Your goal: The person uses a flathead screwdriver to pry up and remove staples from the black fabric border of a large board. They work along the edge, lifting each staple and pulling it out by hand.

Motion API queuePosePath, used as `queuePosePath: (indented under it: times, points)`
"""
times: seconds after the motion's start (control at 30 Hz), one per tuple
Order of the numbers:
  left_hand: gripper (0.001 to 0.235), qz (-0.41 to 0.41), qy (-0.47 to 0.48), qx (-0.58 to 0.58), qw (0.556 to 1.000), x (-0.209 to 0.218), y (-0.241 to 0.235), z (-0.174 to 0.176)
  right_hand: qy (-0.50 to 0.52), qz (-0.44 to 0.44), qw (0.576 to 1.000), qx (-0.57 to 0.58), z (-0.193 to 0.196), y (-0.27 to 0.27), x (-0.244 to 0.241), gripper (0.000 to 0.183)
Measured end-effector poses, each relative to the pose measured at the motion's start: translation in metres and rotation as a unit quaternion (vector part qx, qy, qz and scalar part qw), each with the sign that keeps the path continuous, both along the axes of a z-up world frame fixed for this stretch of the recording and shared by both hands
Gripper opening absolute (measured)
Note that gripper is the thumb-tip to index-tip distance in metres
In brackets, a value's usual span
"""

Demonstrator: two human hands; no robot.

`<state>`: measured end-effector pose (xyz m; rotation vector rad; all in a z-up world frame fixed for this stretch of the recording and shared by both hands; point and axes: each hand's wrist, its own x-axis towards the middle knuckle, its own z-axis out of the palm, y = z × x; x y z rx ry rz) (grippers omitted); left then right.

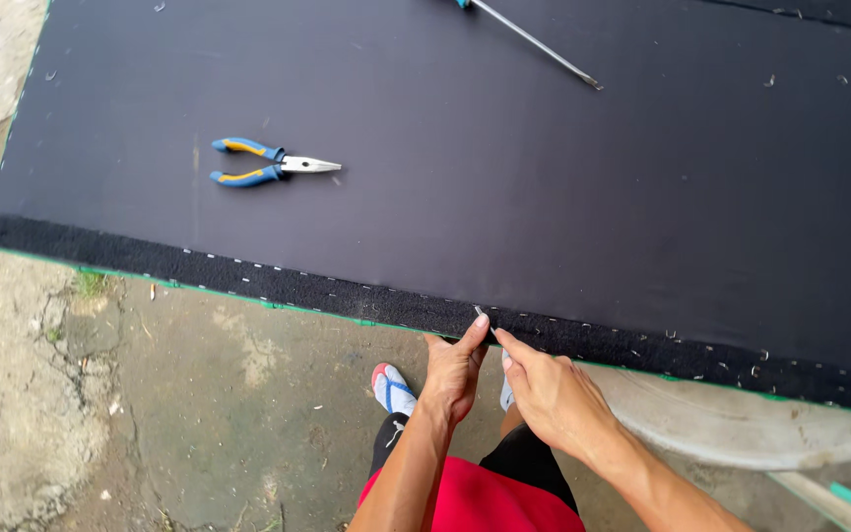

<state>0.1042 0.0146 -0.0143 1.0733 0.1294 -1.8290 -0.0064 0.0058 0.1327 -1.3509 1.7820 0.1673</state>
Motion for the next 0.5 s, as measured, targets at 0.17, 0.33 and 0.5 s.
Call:
queuePosePath:
  times: [0.17, 0.33, 0.5]
  points:
    - [0.087, -0.004, 0.000, 0.005, 1.000, 0.002, 0.000, -0.004, -0.007, -0.023, 1.000, 0.011, -0.009, 0.001, 0.000, 0.050]
    - [0.081, -0.014, 0.012, 0.017, 1.000, 0.004, -0.007, -0.006, -0.031, 0.051, 0.998, -0.007, -0.011, -0.026, -0.010, 0.044]
    - [0.072, -0.025, 0.006, 0.047, 0.999, 0.006, -0.001, -0.004, 0.039, 0.073, 0.996, 0.015, -0.026, -0.017, 0.004, 0.043]
